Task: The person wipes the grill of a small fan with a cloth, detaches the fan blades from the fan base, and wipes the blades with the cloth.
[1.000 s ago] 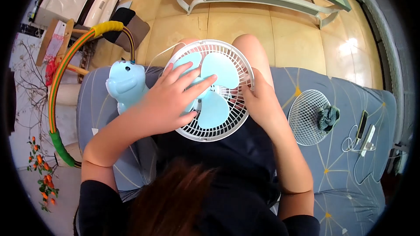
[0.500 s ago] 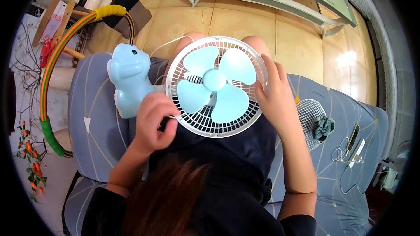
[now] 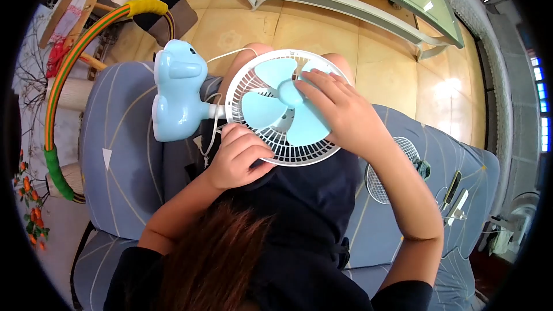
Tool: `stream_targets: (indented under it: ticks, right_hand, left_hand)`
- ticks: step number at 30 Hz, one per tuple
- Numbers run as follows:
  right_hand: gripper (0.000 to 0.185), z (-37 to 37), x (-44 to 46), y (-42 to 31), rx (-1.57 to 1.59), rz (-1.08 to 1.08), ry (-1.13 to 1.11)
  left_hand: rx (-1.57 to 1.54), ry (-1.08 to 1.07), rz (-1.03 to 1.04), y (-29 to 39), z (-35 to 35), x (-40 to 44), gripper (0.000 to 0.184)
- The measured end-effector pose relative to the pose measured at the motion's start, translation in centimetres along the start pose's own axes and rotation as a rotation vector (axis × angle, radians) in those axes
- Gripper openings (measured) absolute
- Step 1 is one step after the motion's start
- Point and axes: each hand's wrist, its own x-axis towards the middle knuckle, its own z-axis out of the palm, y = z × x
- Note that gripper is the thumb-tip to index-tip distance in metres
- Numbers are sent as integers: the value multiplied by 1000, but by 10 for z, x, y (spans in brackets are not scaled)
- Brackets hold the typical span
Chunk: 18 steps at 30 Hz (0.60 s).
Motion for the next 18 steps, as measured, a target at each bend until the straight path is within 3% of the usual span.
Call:
stream_targets:
  ticks: [4,8,9,13,18]
  right_hand:
    - [58,-5,11,11,21,-90,30]
    - [53,-11,17,14,83,-61,-179]
    - [44,-8,17,14,73,-109,-168]
    - [50,-1,12,0,101,-173,-85]
    - [56,10,6,-13,167,142,-212]
  left_hand:
    - [-39,62,-10,-3,-4,11,26]
    - [-101,177,-43,-8,-12,24,35]
    - [-127,190,-59,-5,-15,28,36]
    - [-135,191,-71,6,-23,37,41]
    - [-112,161,-87,8,-19,34,46]
